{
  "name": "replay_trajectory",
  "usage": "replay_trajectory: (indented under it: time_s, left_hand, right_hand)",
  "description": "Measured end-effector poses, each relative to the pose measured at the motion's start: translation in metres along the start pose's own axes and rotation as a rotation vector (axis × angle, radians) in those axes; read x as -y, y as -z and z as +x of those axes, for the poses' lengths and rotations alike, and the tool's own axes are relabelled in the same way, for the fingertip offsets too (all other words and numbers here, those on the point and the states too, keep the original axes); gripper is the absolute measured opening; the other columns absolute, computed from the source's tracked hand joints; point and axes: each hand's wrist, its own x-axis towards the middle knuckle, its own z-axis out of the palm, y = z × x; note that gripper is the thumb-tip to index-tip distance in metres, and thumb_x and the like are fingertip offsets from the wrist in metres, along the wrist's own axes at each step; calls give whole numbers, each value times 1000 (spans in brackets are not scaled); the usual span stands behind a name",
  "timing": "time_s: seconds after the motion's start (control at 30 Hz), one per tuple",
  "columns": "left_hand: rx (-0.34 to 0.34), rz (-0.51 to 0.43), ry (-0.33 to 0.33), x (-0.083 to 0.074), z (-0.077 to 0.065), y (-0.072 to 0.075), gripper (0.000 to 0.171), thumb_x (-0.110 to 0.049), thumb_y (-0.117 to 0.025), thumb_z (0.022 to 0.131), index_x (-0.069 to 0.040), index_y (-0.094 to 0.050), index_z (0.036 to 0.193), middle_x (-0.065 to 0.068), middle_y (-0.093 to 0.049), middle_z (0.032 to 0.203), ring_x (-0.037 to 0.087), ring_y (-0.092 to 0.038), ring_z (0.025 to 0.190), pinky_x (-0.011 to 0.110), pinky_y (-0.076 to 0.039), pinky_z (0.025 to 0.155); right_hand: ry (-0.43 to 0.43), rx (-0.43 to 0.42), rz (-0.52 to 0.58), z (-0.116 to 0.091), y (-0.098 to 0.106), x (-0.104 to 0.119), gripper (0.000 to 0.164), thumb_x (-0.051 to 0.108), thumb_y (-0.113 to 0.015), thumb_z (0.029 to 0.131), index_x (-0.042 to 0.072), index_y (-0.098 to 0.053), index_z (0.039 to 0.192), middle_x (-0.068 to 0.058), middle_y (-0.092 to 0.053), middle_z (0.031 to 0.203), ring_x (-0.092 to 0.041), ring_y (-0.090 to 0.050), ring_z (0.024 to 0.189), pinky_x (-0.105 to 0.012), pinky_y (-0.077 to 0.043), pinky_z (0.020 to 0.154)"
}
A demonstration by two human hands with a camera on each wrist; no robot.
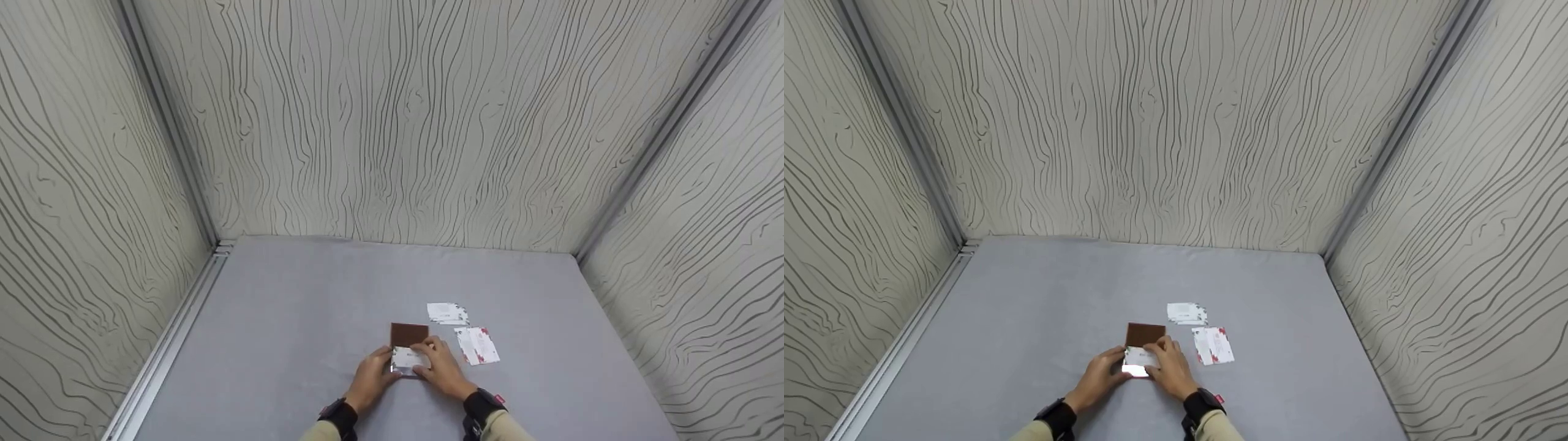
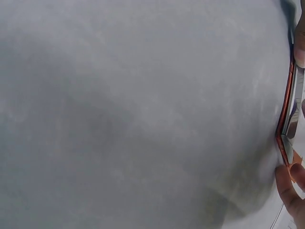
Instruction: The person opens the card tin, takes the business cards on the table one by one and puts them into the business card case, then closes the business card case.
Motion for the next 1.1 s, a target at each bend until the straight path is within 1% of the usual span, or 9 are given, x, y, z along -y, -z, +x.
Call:
replay_trajectory:
  time_s: [0.2,0.3,0.37,0.47,0.57,0.67,0.8,0.93,1.1]
  left_hand:
    - [5,-13,7,1,0,0,42,-9,-80,79,10,-67,115,23,-64,122,37,-61,115,46,-49,100]
    - [-2,-10,-10,1,0,-1,44,-11,-80,80,10,-66,115,22,-64,121,36,-62,114,45,-50,98]
    - [-8,-10,-20,2,0,-1,44,-11,-81,79,11,-66,115,22,-65,120,35,-62,113,44,-51,97]
    - [-9,-19,-27,2,0,-1,43,-10,-81,79,11,-67,114,21,-65,119,33,-63,112,43,-51,97]
    - [-8,-24,-27,2,0,-1,43,-9,-81,78,11,-67,114,21,-66,118,33,-63,111,42,-52,96]
    - [-20,-12,-44,2,0,-2,42,-9,-81,78,11,-67,113,22,-66,117,34,-64,110,43,-52,95]
    - [-29,-14,-57,2,-1,-2,42,-9,-81,78,11,-67,112,22,-66,116,34,-64,109,44,-53,93]
    - [-16,-19,-35,1,0,-1,43,-9,-81,79,11,-67,114,22,-65,119,35,-63,111,44,-52,95]
    - [10,-31,8,2,0,-1,43,-10,-80,79,10,-67,115,22,-64,122,36,-62,114,45,-50,98]
  right_hand:
    - [-12,18,-31,-1,-2,3,36,15,-77,84,8,-67,117,-6,-51,111,-25,-47,97,-39,-46,81]
    - [14,-3,-57,-3,-4,3,35,15,-77,83,8,-67,116,-7,-51,110,-24,-45,94,-37,-45,76]
    - [46,-30,-83,-4,-5,3,35,14,-78,82,7,-68,115,-8,-52,109,-24,-45,92,-35,-45,72]
    - [71,-40,-102,-4,-5,3,34,14,-77,82,5,-69,114,-9,-52,107,-24,-44,90,-34,-43,70]
    - [56,-15,-103,-5,-5,4,34,14,-76,84,3,-70,116,-11,-53,109,-25,-45,91,-35,-44,71]
    - [23,25,-100,-5,-4,5,34,15,-73,87,2,-70,118,-11,-53,111,-26,-45,94,-36,-44,74]
    - [10,38,-104,-5,-3,7,34,15,-73,87,2,-70,119,-11,-54,112,-26,-46,96,-38,-45,76]
    - [-11,50,-89,-5,-3,7,35,15,-73,88,2,-69,120,-11,-54,114,-27,-46,99,-40,-45,80]
    - [-45,87,-62,-3,-2,9,36,15,-71,90,1,-68,123,-11,-54,116,-27,-45,101,-41,-44,83]
